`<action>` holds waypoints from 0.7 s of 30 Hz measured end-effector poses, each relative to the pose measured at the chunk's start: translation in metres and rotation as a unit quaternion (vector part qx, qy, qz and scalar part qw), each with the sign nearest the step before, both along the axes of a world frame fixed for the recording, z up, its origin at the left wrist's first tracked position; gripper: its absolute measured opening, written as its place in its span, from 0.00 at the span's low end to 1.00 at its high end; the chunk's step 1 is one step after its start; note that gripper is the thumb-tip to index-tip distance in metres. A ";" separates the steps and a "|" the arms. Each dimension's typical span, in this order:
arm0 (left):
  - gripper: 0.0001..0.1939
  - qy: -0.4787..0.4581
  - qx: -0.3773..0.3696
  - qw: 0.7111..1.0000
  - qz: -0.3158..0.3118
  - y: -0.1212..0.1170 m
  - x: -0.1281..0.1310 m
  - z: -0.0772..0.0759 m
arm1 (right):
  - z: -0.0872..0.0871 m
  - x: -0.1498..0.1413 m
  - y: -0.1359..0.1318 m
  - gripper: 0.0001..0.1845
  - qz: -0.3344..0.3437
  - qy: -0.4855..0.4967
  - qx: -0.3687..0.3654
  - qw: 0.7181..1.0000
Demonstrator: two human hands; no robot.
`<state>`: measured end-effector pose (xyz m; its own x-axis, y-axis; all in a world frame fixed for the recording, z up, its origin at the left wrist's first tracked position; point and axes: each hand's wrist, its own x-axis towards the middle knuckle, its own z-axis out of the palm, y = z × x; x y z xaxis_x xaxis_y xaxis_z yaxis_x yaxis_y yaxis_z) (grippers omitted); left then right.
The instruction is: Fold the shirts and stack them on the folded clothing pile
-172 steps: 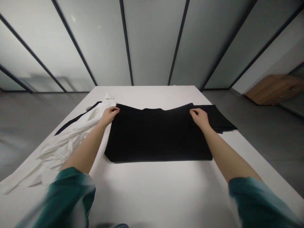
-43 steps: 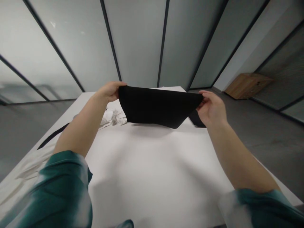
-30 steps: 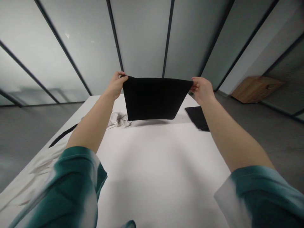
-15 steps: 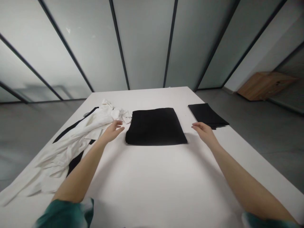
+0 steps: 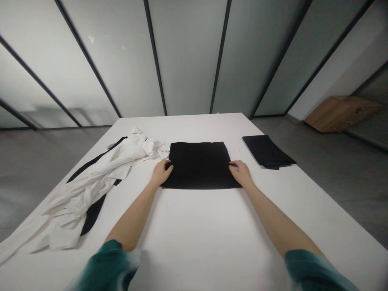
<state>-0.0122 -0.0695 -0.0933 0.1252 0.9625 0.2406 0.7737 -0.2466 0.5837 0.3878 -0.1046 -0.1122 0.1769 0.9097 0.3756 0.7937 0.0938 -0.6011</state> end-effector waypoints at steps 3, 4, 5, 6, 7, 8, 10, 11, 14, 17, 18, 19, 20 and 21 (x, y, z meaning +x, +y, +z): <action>0.17 -0.002 -0.003 1.000 0.004 0.000 0.000 0.002 | -0.002 0.002 0.002 0.12 -0.005 -0.018 -0.003 1.000; 0.17 -0.004 -0.005 1.000 0.005 0.000 0.000 0.002 | -0.003 0.002 0.003 0.12 -0.004 -0.017 -0.003 1.000; 0.17 -0.007 -0.007 1.000 0.005 0.000 0.001 0.003 | -0.004 0.003 0.003 0.12 -0.003 -0.014 -0.002 1.000; 0.17 -0.009 -0.010 1.000 0.005 0.000 0.001 0.003 | -0.004 0.003 0.004 0.12 -0.004 -0.010 0.000 1.000; 0.17 -0.010 -0.011 1.000 0.005 0.000 0.001 0.003 | -0.005 0.004 0.004 0.12 -0.006 -0.007 0.001 1.000; 0.17 -0.010 -0.011 1.000 0.005 -0.001 0.001 0.003 | -0.005 0.004 0.004 0.12 -0.007 -0.004 0.002 1.000; 0.17 -0.008 -0.007 1.000 0.003 0.000 0.001 0.003 | -0.006 0.004 0.004 0.11 -0.008 0.000 0.003 1.000; 0.17 -0.006 -0.006 1.000 0.003 0.000 0.000 0.003 | -0.005 0.004 0.004 0.11 -0.007 0.002 0.003 1.000; 0.17 -0.003 -0.006 1.000 0.004 0.001 0.000 0.003 | -0.004 0.004 0.004 0.11 -0.004 0.008 0.004 1.000; 0.18 -0.002 -0.008 1.000 0.008 0.001 0.000 0.003 | -0.002 0.004 0.003 0.11 -0.001 0.012 0.004 1.000; 0.18 -0.002 -0.009 1.000 0.008 0.001 0.000 0.003 | -0.002 0.004 0.003 0.11 0.000 0.012 0.004 1.000; 0.18 -0.001 -0.009 1.000 0.009 0.001 0.000 0.003 | -0.002 0.003 0.003 0.11 -0.001 0.011 0.004 1.000; 0.17 -0.001 -0.009 1.000 0.010 0.001 0.000 0.003 | -0.002 0.003 0.003 0.11 -0.002 0.010 0.003 1.000; 0.17 -0.001 -0.009 1.000 0.009 0.001 0.000 0.003 | -0.001 0.003 0.003 0.11 -0.003 0.009 0.001 1.000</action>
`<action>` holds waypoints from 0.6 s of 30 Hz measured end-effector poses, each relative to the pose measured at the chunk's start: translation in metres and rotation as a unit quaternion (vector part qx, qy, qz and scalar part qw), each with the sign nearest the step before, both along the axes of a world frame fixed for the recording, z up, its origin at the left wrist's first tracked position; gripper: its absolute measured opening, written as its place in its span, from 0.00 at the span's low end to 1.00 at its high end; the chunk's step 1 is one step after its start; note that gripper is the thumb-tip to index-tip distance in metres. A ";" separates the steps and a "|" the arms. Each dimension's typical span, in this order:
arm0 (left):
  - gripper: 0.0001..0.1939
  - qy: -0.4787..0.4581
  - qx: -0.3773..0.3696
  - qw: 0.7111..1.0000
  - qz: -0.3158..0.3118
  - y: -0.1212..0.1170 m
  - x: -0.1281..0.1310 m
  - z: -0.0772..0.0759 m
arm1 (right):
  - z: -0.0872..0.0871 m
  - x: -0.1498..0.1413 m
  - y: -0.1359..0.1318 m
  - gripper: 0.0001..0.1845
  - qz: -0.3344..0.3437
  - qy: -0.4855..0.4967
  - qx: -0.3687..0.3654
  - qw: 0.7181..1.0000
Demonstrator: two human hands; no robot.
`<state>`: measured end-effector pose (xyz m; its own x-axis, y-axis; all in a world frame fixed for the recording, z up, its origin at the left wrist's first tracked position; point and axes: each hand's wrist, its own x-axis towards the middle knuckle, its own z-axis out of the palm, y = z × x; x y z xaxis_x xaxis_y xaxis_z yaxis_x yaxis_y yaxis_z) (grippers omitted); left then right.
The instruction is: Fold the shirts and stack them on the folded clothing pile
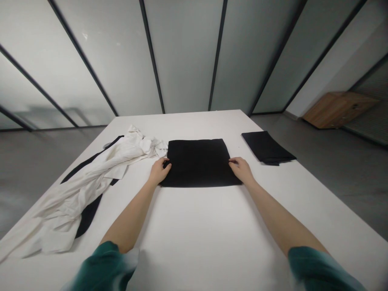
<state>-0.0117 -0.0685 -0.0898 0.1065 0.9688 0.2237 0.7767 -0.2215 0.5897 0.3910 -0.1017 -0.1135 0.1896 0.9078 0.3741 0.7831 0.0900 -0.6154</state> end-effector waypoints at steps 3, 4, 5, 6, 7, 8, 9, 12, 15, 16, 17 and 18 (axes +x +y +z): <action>0.17 -0.002 0.003 1.000 0.000 0.000 0.000 0.000 | 0.001 -0.001 0.000 0.12 -0.001 0.000 -0.010 1.000; 0.17 -0.004 0.003 1.000 0.000 0.000 -0.001 0.000 | 0.002 -0.001 0.000 0.12 -0.002 0.000 -0.014 1.000; 0.17 -0.006 0.004 1.000 -0.001 0.000 -0.001 0.000 | 0.003 -0.001 -0.001 0.12 -0.002 0.000 -0.017 1.000; 0.17 -0.007 0.004 1.000 -0.002 0.001 -0.001 -0.001 | 0.003 -0.002 -0.001 0.12 -0.004 -0.001 -0.019 1.000; 0.16 -0.009 0.005 1.000 -0.002 0.001 -0.001 -0.001 | 0.004 -0.002 -0.001 0.11 -0.005 -0.002 -0.020 1.000; 0.16 -0.010 0.005 1.000 -0.003 0.001 -0.001 -0.001 | 0.004 -0.002 -0.001 0.11 -0.007 -0.004 -0.021 1.000; 0.16 -0.011 0.005 1.000 -0.004 0.001 -0.001 -0.002 | 0.004 -0.002 -0.002 0.11 -0.008 -0.006 -0.022 1.000; 0.17 -0.008 0.001 1.000 -0.004 0.000 -0.001 -0.001 | 0.004 -0.002 -0.002 0.11 -0.009 -0.008 -0.023 1.000; 0.17 -0.003 0.001 1.000 -0.005 0.000 0.000 0.000 | 0.003 -0.001 -0.001 0.12 -0.003 -0.003 -0.025 1.000; 0.17 -0.002 0.001 1.000 -0.006 -0.001 0.000 0.000 | 0.003 -0.001 -0.001 0.13 -0.003 -0.005 -0.027 1.000; 0.17 -0.001 0.000 1.000 -0.007 -0.001 0.000 0.000 | 0.003 -0.002 -0.001 0.13 -0.007 -0.011 -0.030 0.999; 0.17 0.000 0.000 1.000 -0.007 -0.001 0.000 0.001 | 0.002 -0.002 -0.002 0.14 -0.018 -0.024 -0.032 0.999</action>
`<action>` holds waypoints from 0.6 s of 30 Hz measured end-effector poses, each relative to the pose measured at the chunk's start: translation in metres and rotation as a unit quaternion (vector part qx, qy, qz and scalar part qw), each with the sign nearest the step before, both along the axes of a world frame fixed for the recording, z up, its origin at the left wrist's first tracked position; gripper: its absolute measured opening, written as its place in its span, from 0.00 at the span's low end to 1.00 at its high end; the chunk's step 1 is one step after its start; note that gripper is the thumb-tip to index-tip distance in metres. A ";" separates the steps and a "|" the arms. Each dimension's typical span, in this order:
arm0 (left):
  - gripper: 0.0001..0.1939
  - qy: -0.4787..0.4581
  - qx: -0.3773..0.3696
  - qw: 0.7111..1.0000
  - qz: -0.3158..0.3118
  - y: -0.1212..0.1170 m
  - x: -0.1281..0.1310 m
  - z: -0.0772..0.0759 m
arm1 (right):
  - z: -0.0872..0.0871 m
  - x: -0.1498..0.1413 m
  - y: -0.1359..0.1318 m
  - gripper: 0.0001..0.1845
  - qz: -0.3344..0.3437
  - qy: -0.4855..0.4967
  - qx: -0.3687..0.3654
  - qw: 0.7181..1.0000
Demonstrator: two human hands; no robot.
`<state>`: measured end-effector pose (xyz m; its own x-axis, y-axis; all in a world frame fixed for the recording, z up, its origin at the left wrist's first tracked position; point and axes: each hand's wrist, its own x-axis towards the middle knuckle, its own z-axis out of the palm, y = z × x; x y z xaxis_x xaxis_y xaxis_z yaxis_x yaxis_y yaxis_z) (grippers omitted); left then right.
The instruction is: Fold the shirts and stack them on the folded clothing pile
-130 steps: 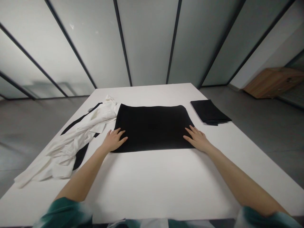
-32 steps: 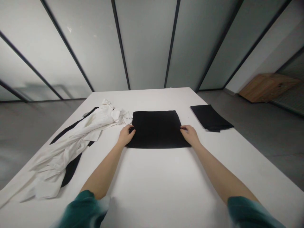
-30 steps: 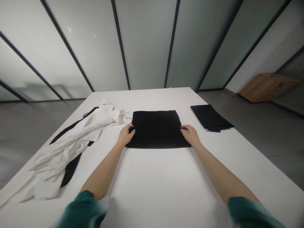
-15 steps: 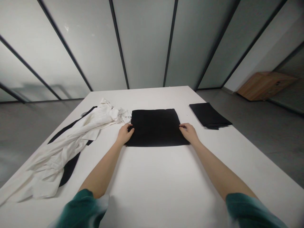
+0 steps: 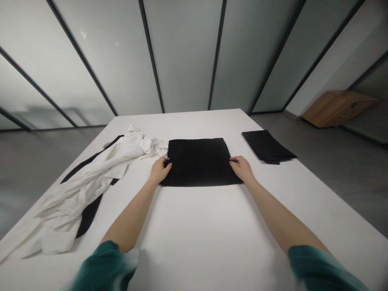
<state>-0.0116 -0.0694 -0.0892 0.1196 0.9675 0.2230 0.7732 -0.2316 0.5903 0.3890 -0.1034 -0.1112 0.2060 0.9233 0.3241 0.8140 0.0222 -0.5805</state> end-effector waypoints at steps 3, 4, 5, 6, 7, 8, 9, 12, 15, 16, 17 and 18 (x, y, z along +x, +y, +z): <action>0.17 0.002 0.002 1.000 0.000 0.000 0.000 0.000 | -0.001 -0.002 -0.001 0.17 -0.058 -0.060 -0.011 0.996; 0.17 0.003 0.003 1.000 0.000 0.000 0.000 0.000 | -0.002 -0.003 -0.002 0.18 -0.073 -0.080 -0.016 0.994; 0.17 0.004 0.004 1.000 0.001 0.000 0.000 0.000 | -0.002 -0.004 -0.002 0.20 -0.081 -0.096 -0.020 0.992; 0.17 0.005 0.005 1.000 0.001 0.000 0.000 0.000 | -0.003 -0.004 -0.003 0.21 -0.082 -0.109 -0.023 0.990; 0.17 0.005 0.005 1.000 0.001 0.000 0.000 0.000 | -0.003 -0.005 -0.003 0.22 -0.079 -0.118 -0.025 0.990; 0.17 0.005 0.004 1.000 0.001 0.000 0.000 0.000 | -0.004 -0.005 -0.004 0.23 -0.075 -0.124 -0.027 0.989; 0.17 0.004 0.004 1.000 0.002 0.000 0.001 0.000 | -0.004 -0.005 -0.004 0.23 -0.072 -0.127 -0.029 0.989; 0.17 0.001 0.004 1.000 0.003 0.000 0.001 0.000 | -0.004 -0.005 -0.004 0.22 -0.063 -0.127 -0.033 0.989; 0.16 -0.002 0.007 1.000 0.003 0.000 0.002 0.000 | -0.003 -0.004 -0.003 0.20 -0.060 -0.125 -0.025 0.990; 0.16 -0.001 0.009 1.000 0.002 0.000 0.002 0.000 | -0.003 -0.004 -0.003 0.19 -0.061 -0.126 -0.023 0.990; 0.16 0.000 0.010 1.000 0.002 0.000 0.002 0.000 | -0.003 -0.004 -0.003 0.19 -0.063 -0.126 -0.023 0.990; 0.16 0.002 0.010 1.000 0.002 0.000 0.002 0.000 | -0.002 -0.004 -0.003 0.18 -0.065 -0.126 -0.025 0.990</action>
